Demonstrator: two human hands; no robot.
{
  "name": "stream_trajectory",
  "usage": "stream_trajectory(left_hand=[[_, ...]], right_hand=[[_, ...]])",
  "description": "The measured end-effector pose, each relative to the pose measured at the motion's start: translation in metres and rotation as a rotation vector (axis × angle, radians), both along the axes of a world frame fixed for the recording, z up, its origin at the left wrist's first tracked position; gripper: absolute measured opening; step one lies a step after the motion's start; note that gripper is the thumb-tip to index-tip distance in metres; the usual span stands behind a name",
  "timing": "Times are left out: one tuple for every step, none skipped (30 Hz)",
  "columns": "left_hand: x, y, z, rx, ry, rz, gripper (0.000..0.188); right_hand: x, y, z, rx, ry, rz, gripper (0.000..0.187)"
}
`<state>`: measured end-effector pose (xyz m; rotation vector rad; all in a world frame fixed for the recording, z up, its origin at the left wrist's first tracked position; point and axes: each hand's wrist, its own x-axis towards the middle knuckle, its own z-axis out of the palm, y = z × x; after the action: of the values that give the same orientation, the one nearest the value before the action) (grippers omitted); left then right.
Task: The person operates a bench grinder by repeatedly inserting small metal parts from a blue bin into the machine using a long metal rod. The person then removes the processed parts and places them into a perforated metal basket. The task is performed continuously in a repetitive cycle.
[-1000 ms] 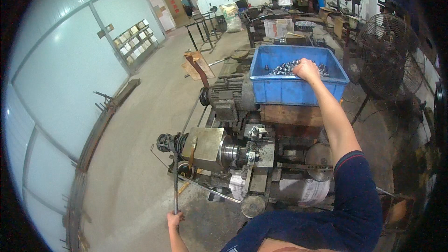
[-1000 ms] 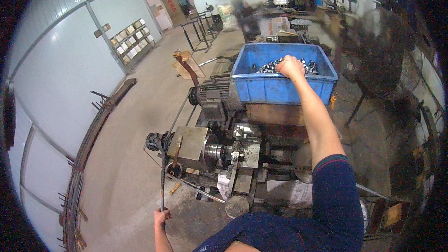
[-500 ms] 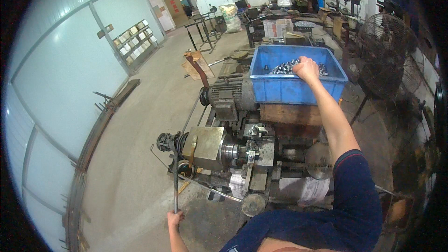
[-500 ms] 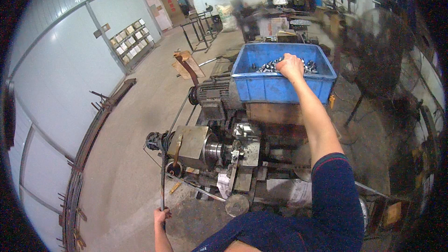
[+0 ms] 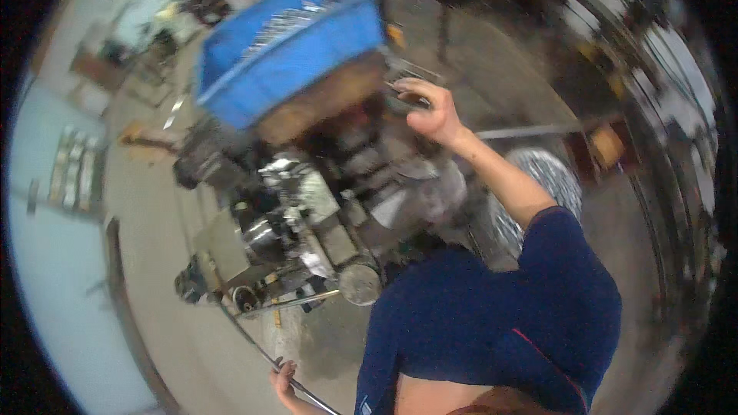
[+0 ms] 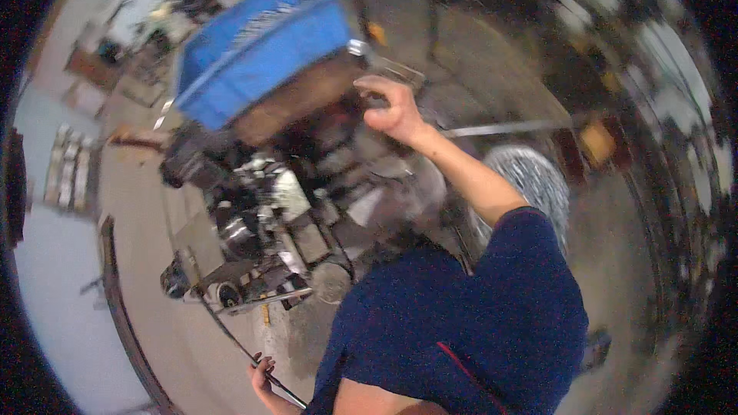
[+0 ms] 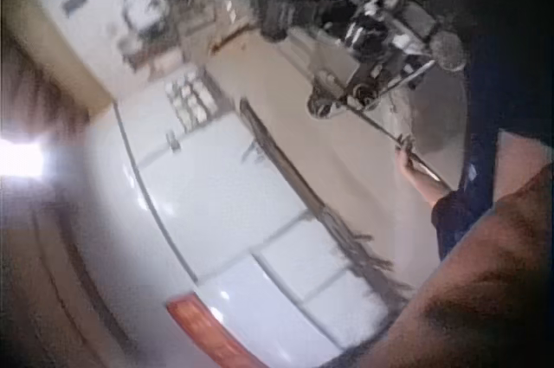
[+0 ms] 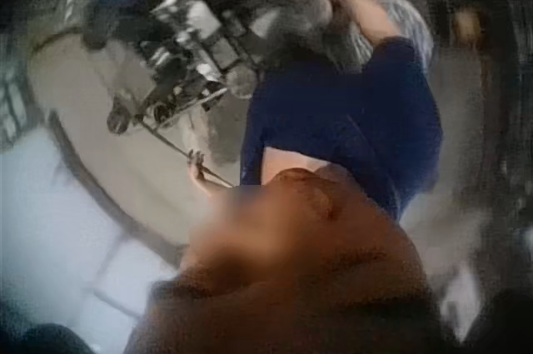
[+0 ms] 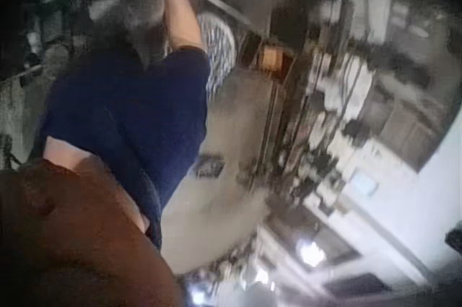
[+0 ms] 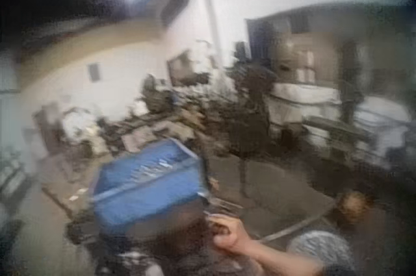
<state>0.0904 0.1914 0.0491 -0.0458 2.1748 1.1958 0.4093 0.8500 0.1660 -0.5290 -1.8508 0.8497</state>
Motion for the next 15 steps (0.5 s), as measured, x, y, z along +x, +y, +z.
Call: stream_trajectory(left_hand=[[-0.002, 0.004, 0.001, 0.016, -0.02, 0.072, 0.041], [0.005, 0.001, 0.0, 0.036, -0.032, 0.165, 0.041], [0.009, 0.002, -0.002, 0.059, -0.039, 0.258, 0.042], [0.0, 0.003, -0.009, 0.023, -0.084, 0.218, 0.043], [-0.002, 0.015, -0.007, 0.036, -0.129, 0.212, 0.042], [-0.004, 0.018, -0.008, 0.062, -0.161, 0.222, 0.042], [-0.008, 0.014, -0.012, 0.086, -0.194, 0.24, 0.042], [-0.013, 0.009, -0.015, 0.076, -0.194, 0.235, 0.042], [-0.018, 0.004, -0.019, 0.068, -0.192, 0.234, 0.041], [-0.023, 0.003, -0.02, 0.063, -0.19, 0.232, 0.041], [-0.021, 0.008, -0.018, 0.042, -0.18, 0.235, 0.04], [-0.017, 0.013, -0.016, 0.022, -0.17, 0.239, 0.039], [-0.015, 0.018, -0.012, 0.003, -0.153, 0.242, 0.039], [-0.016, 0.02, -0.01, -0.007, -0.161, 0.225, 0.036], [-0.016, 0.018, -0.011, -0.017, -0.149, 0.232, 0.035]], right_hand=[[0.029, -0.008, -0.006, -0.137, -0.072, -0.124, 0.047], [0.054, -0.006, -0.026, -0.177, -0.102, -0.227, 0.046], [0.084, -0.003, -0.047, -0.211, -0.131, -0.329, 0.044], [0.118, -0.008, -0.058, -0.283, -0.157, -0.46, 0.045], [0.149, -0.016, -0.065, -0.344, -0.18, -0.584, 0.045], [0.175, -0.026, -0.067, -0.384, -0.272, -0.663, 0.044], [0.204, -0.032, -0.092, -0.36, -0.288, -0.738, 0.045], [0.226, -0.043, -0.11, -0.375, -0.366, -0.794, 0.044], [0.242, -0.054, -0.126, -0.388, -0.443, -0.844, 0.044], [0.257, -0.065, -0.142, -0.518, -0.529, -0.82, 0.043], [0.266, -0.074, -0.156, -0.643, -0.615, -0.787, 0.042], [0.271, -0.085, -0.172, -0.564, -0.675, -0.738, 0.036], [0.26, -0.101, -0.166, -0.469, -0.791, -0.813, 0.033], [0.257, -0.109, -0.173, -0.525, -0.897, -0.722, 0.032], [0.254, -0.114, -0.184, -0.574, -1.0, -0.621, 0.03]])
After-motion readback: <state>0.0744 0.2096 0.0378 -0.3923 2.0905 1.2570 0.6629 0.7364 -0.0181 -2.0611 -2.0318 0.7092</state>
